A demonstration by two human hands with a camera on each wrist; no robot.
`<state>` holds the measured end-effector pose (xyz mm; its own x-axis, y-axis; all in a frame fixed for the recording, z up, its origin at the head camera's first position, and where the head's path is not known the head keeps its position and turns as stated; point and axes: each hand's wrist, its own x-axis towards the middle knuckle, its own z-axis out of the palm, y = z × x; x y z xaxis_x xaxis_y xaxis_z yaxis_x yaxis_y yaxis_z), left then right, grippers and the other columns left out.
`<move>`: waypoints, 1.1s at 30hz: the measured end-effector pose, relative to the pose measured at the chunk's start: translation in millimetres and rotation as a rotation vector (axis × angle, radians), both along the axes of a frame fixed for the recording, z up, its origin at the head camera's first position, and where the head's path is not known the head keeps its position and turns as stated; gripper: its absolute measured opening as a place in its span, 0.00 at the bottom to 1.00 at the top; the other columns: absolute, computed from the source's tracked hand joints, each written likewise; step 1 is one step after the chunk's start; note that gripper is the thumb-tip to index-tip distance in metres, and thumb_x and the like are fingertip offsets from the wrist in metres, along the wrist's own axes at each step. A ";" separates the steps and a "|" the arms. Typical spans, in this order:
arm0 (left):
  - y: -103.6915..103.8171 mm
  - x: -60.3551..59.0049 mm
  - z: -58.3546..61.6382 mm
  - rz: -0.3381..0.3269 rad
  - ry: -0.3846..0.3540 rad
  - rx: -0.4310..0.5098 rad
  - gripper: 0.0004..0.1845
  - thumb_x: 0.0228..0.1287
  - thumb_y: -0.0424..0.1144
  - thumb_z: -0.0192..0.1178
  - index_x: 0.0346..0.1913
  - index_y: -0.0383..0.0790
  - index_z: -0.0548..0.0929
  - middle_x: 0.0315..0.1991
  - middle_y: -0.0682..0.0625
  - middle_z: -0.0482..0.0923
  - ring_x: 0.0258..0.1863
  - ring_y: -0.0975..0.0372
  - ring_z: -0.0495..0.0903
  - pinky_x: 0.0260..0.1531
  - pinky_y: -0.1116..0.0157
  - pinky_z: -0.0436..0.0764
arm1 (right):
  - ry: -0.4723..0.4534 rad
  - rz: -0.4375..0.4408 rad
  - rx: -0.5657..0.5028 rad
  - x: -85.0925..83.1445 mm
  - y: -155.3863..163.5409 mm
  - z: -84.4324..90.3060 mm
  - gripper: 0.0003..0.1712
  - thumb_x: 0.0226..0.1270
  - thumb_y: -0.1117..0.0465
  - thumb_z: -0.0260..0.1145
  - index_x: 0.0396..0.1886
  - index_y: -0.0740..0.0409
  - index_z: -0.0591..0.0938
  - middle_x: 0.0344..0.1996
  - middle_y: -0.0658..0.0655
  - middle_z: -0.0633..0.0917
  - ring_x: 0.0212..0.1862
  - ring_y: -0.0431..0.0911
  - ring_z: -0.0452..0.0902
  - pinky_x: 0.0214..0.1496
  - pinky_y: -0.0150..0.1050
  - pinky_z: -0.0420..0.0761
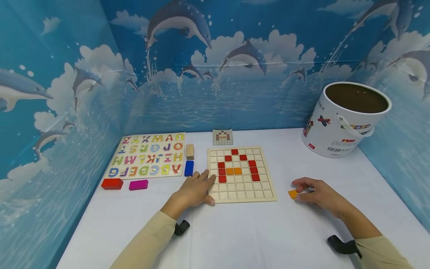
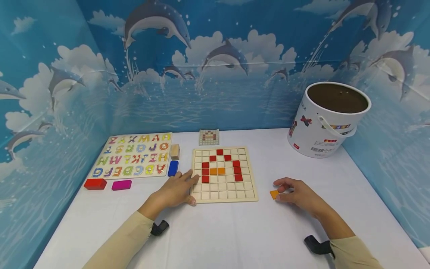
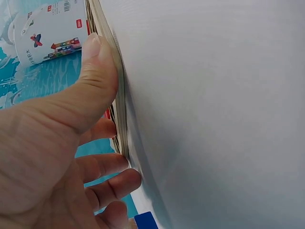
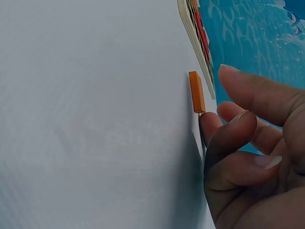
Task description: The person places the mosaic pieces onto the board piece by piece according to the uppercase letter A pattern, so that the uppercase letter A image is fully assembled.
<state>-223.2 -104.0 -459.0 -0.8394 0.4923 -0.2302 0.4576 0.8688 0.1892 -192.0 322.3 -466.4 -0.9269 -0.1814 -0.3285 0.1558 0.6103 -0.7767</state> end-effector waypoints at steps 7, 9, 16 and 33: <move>-0.9 0.0 0.0 0.000 0.000 0.005 0.50 0.55 0.60 0.71 0.79 0.46 0.65 0.79 0.40 0.57 0.62 0.49 0.67 0.62 0.48 0.69 | 0.067 0.029 0.095 -1.7 -8.9 -0.1 0.30 0.64 0.56 0.74 0.64 0.61 0.79 0.50 0.59 0.79 0.53 0.54 0.70 0.45 0.40 0.78; -1.1 0.1 -0.1 -0.001 -0.002 0.009 0.50 0.55 0.60 0.71 0.79 0.46 0.65 0.79 0.39 0.57 0.62 0.49 0.67 0.61 0.48 0.69 | 0.077 0.037 0.119 -2.0 -12.5 0.1 0.27 0.64 0.57 0.74 0.61 0.61 0.80 0.47 0.58 0.80 0.51 0.54 0.70 0.45 0.41 0.77; -0.5 0.6 1.4 -0.008 -0.001 0.014 0.50 0.55 0.60 0.71 0.78 0.45 0.65 0.79 0.39 0.57 0.62 0.49 0.67 0.62 0.48 0.69 | 0.082 0.032 0.178 -1.6 -21.0 -0.7 0.17 0.63 0.59 0.75 0.48 0.60 0.83 0.39 0.55 0.79 0.47 0.52 0.71 0.43 0.43 0.76; 0.3 0.5 1.5 -0.008 0.001 0.001 0.49 0.56 0.60 0.71 0.78 0.46 0.65 0.79 0.39 0.57 0.61 0.49 0.68 0.60 0.50 0.70 | -0.011 -0.048 -0.167 -36.9 11.6 8.3 0.30 0.77 0.47 0.62 0.66 0.64 0.74 0.39 0.59 0.78 0.30 0.45 0.71 0.29 0.35 0.73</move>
<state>-222.7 -103.7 -457.5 -0.8356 0.4996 -0.2286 0.4651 0.8647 0.1896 -229.0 334.0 -458.1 -0.9324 -0.1899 -0.3076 0.1906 0.4647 -0.8647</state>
